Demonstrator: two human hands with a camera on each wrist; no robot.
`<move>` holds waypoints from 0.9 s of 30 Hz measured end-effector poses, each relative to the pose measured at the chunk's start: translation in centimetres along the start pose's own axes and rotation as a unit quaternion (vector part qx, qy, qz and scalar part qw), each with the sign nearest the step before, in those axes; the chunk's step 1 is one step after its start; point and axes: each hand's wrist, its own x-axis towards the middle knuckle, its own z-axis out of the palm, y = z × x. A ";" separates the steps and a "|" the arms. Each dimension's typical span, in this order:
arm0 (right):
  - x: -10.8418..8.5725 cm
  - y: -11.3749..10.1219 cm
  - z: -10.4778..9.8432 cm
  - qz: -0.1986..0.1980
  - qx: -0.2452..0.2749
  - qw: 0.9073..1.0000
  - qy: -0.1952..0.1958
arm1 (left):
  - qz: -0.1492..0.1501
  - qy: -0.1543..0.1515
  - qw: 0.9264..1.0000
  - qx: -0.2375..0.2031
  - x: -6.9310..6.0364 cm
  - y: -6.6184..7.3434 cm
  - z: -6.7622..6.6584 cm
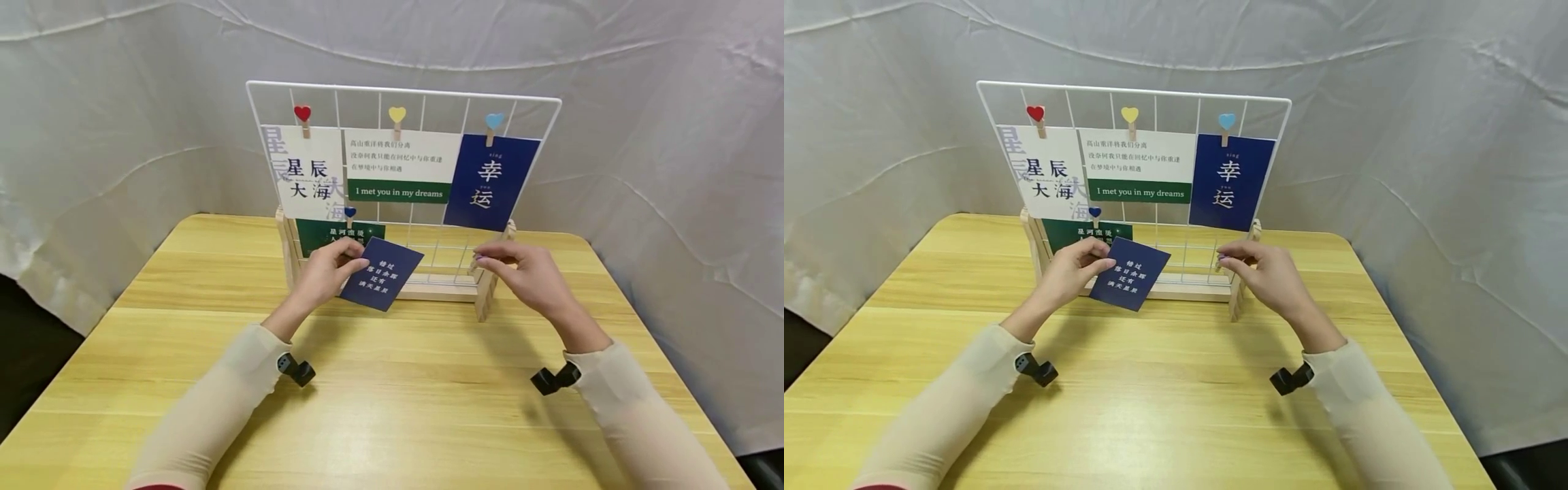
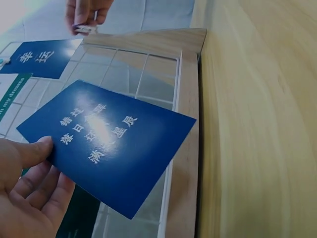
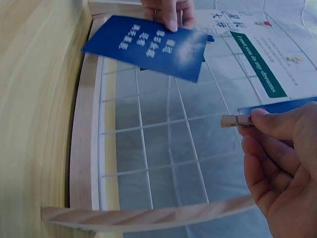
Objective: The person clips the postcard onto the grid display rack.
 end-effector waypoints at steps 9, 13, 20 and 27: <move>1.5 -1.0 0.7 0.002 0.001 1.000 0.020 | -0.023 0.032 0.998 -0.049 0.6 -0.5 1.2; 2.2 -1.4 1.0 0.007 0.006 1.000 0.026 | -0.022 0.042 0.997 -0.060 0.8 -0.6 1.7; 3.2 -1.9 1.5 -0.006 0.011 0.999 0.040 | -0.027 0.052 0.995 -0.082 1.2 -0.5 2.8; 4.1 -2.6 1.8 -0.021 0.005 0.997 0.072 | -0.024 0.078 0.992 -0.099 1.5 -0.4 3.5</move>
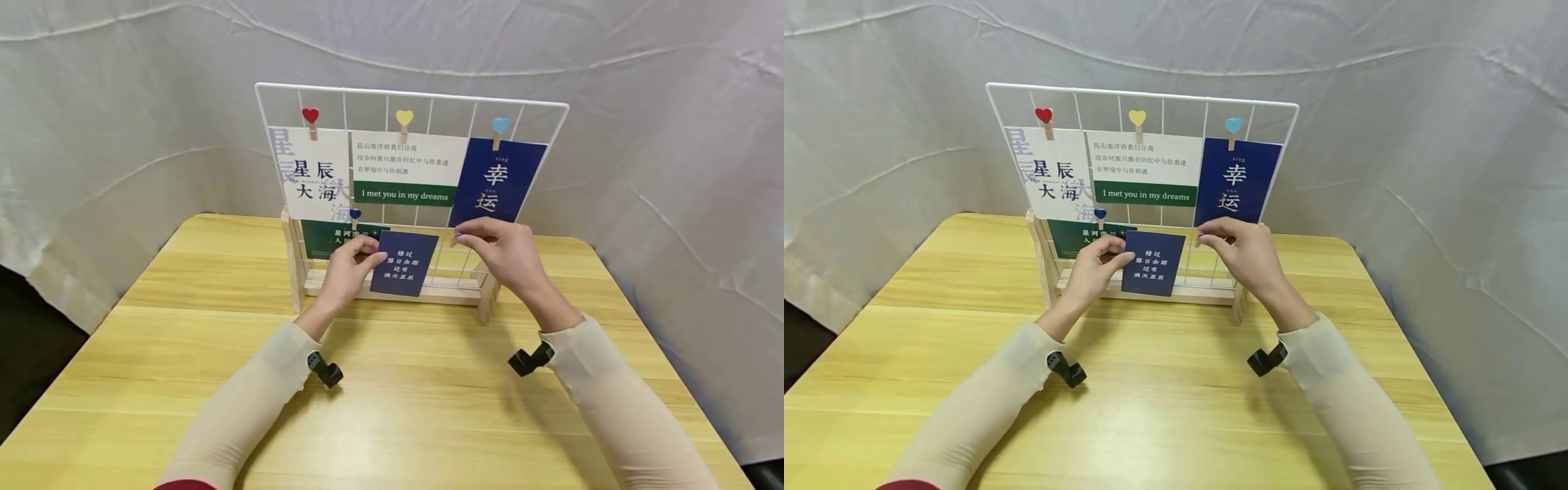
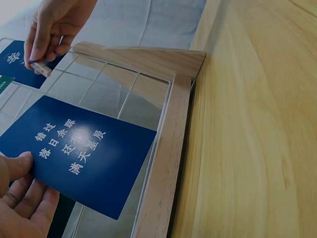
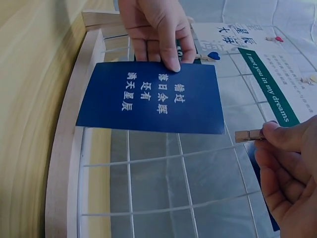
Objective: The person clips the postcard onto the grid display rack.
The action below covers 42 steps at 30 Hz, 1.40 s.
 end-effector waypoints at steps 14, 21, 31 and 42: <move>1.3 -1.4 1.0 -0.016 -0.007 0.999 0.027 | -0.017 0.030 0.999 -0.023 0.3 0.1 1.3; 2.0 -2.2 1.4 -0.026 -0.033 0.998 0.041 | -0.018 0.042 0.998 -0.031 0.3 0.3 1.9; 2.5 -2.9 2.4 -0.035 -0.049 0.996 0.060 | -0.013 0.055 0.998 -0.030 0.1 0.2 2.3; 2.9 -3.3 2.9 -0.009 -0.048 0.997 0.052 | -0.002 0.057 0.998 -0.023 0.3 0.2 2.9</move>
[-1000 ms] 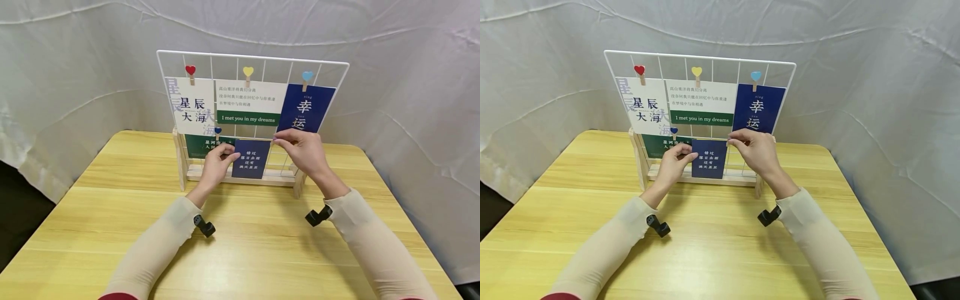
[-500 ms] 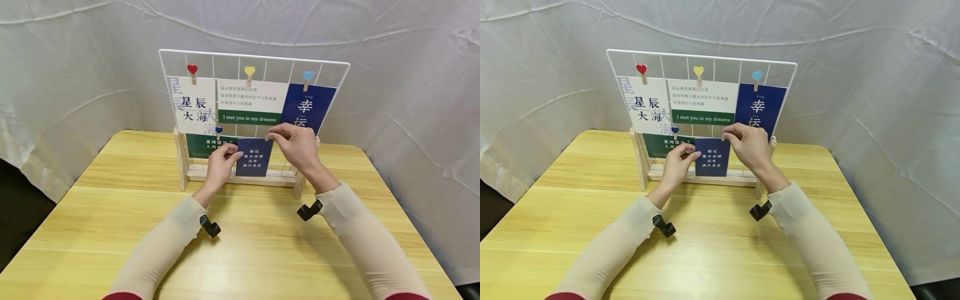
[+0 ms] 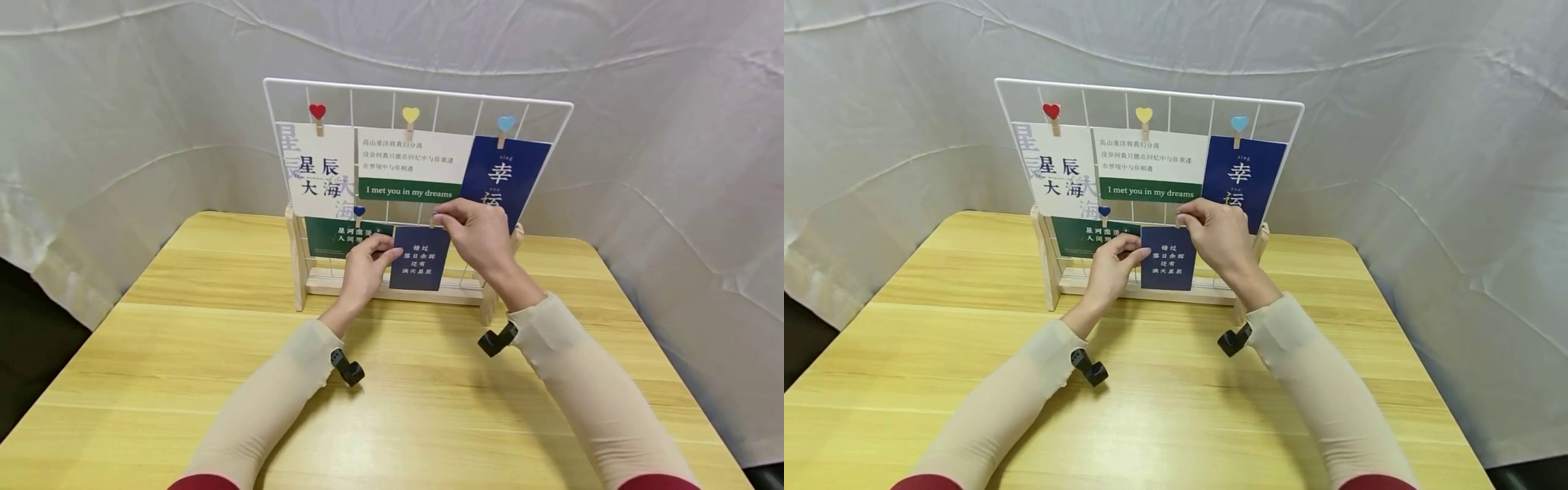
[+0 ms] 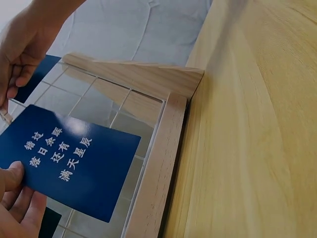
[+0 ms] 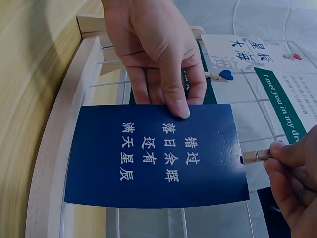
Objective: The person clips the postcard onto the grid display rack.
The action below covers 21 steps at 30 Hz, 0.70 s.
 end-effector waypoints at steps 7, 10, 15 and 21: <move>-0.1 -0.2 0.6 -0.008 -0.010 1.000 0.004 | 0.016 0.030 0.999 0.022 -0.1 0.0 0.3; 0.0 -0.2 0.8 -0.002 -0.016 1.000 -0.004 | 0.018 0.039 0.999 0.034 -0.1 0.0 0.4; 0.2 -0.4 1.2 0.001 -0.028 1.000 -0.012 | 0.015 0.051 0.998 0.042 -0.2 0.2 0.6; 0.3 -0.5 1.7 -0.013 -0.047 0.999 -0.003 | 0.016 0.057 0.997 0.052 -0.2 0.3 0.9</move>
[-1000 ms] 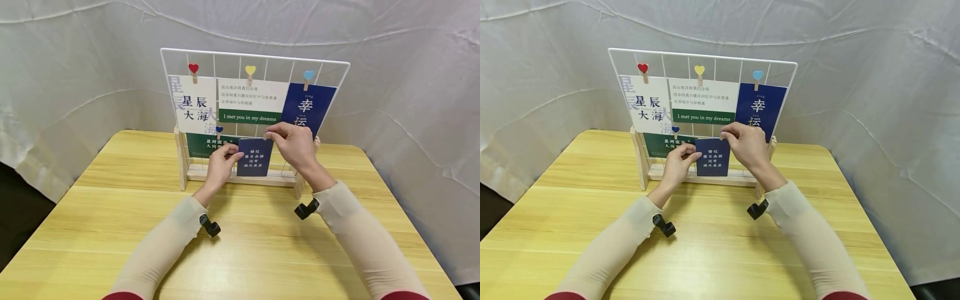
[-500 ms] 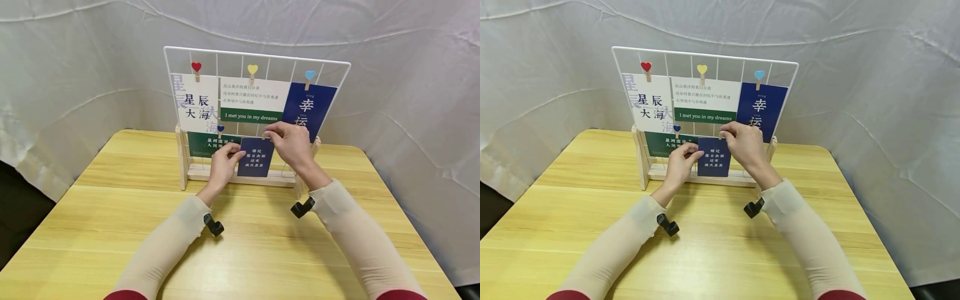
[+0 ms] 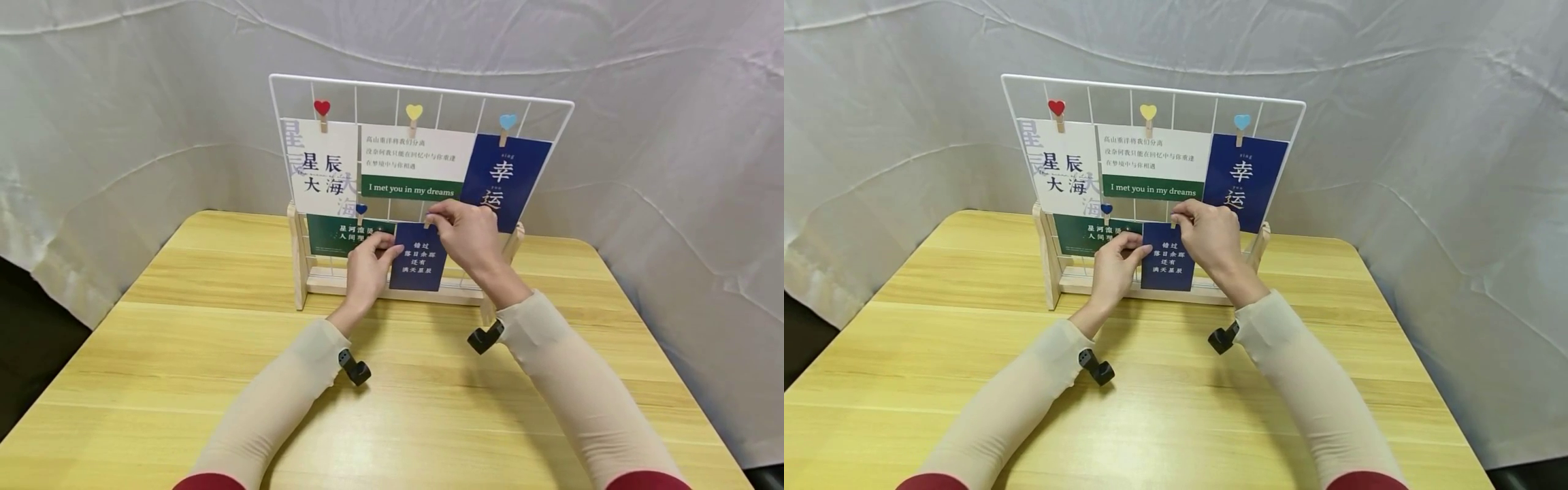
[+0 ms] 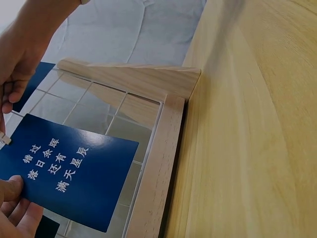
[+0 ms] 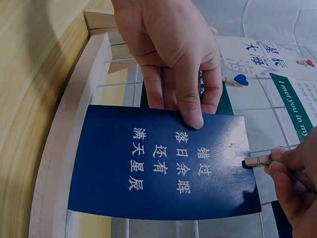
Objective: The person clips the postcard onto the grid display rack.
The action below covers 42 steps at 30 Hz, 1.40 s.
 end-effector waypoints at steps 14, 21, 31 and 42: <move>-0.1 0.2 0.6 0.010 -0.006 1.000 -0.014 | -0.002 0.005 1.000 0.015 -0.3 0.1 0.0; 0.0 0.1 0.7 0.025 -0.012 0.999 -0.027 | 0.013 0.012 0.999 0.046 -0.3 0.0 -0.1; -0.2 0.4 0.8 0.036 -0.003 0.999 -0.032 | 0.042 0.011 0.995 0.088 -0.2 0.0 -0.1; -1.3 1.0 0.5 0.027 0.023 0.999 -0.028 | 0.106 0.030 0.984 0.139 -0.3 0.2 -0.1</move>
